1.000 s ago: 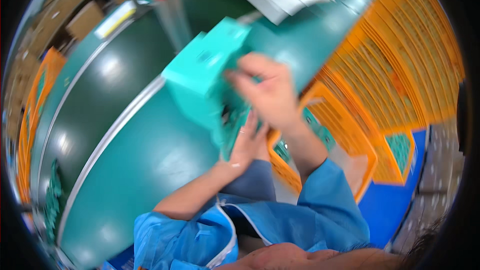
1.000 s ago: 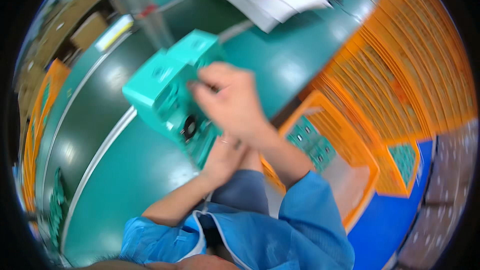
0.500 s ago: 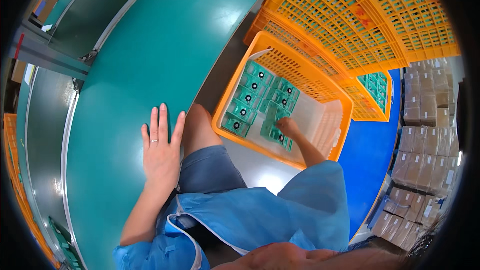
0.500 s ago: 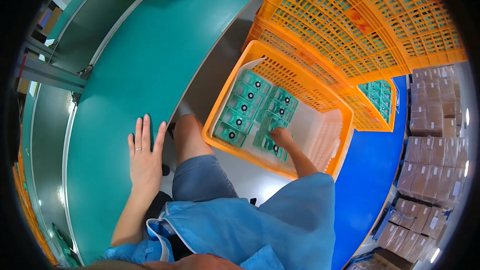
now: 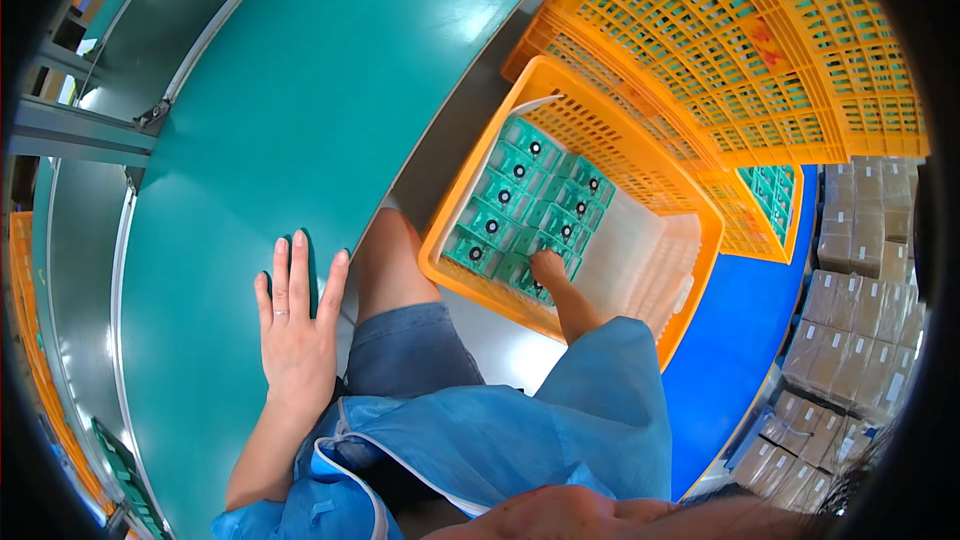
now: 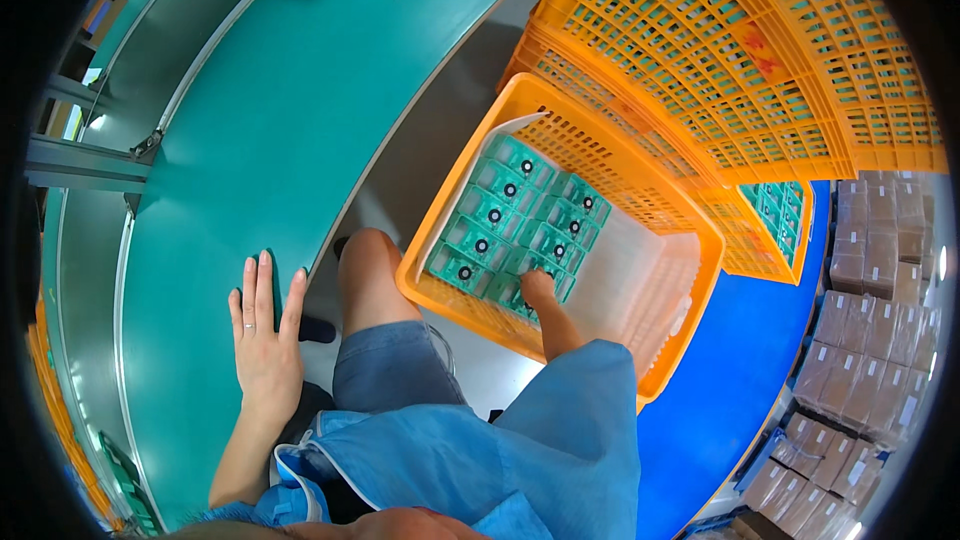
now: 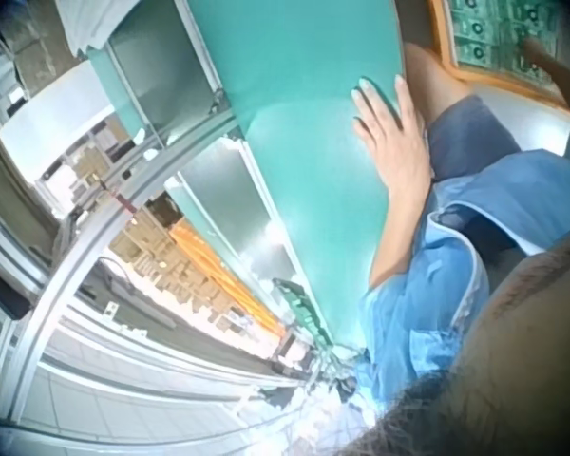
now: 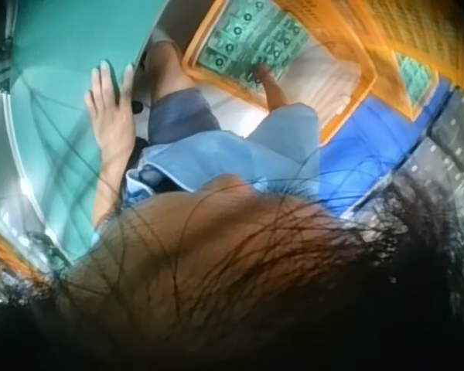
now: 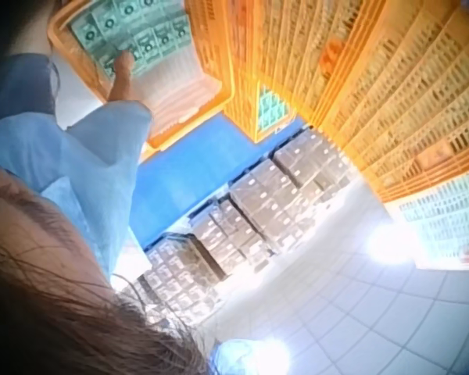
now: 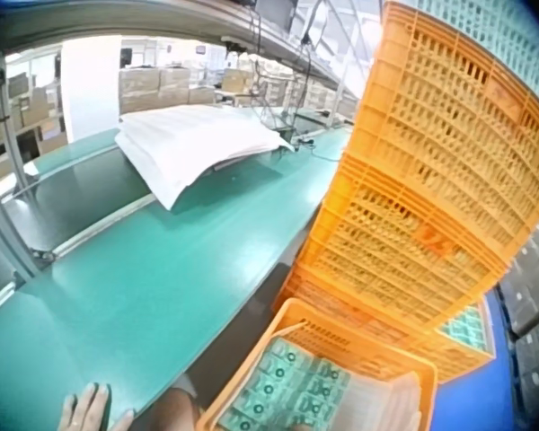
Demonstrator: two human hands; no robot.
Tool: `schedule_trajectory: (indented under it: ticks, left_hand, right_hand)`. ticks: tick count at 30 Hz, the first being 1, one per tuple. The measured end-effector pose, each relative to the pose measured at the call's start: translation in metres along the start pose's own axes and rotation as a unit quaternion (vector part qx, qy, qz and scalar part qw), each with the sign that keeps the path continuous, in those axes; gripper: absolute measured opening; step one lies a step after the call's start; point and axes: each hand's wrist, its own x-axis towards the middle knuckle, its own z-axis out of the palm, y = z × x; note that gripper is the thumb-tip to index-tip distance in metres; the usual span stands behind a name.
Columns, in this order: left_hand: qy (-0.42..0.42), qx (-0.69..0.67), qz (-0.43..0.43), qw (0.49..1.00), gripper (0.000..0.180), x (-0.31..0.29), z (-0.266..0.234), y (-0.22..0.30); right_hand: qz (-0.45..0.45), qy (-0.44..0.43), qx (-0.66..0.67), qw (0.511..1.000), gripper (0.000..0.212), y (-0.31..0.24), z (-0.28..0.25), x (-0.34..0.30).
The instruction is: Picking electronic housings from a conveyor belt, inspecting them, and placing them into storage crates.
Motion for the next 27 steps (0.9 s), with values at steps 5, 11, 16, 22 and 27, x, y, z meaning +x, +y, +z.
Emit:
schedule_trajectory:
  ticks: [5,11,16,22,27]
  left_hand:
    - [-0.005,0.008,0.001,1.000,0.067,-0.003,0.001,-0.003]
    - [0.002,-0.016,0.009,1.000,0.066,0.001,-0.001,-0.001]
    - [0.009,-0.047,0.026,0.999,0.070,0.002,-0.003,-0.001]
    - [0.053,-0.115,0.029,0.992,0.070,-0.008,-0.007,-0.013]
    - [0.156,-0.389,0.048,0.906,0.076,-0.012,0.013,-0.030]
  right_hand:
    - [0.130,-0.044,0.064,0.988,0.020,-0.016,0.002,0.009]
    - [0.110,-0.061,0.058,0.990,0.035,-0.007,-0.019,0.003]
    - [0.082,-0.041,0.143,0.985,0.042,-0.025,-0.081,-0.012]
    - [-0.142,0.329,0.346,0.867,0.021,-0.151,-0.262,-0.046]
    - [-0.363,0.533,0.273,0.714,0.018,-0.297,-0.399,-0.094]
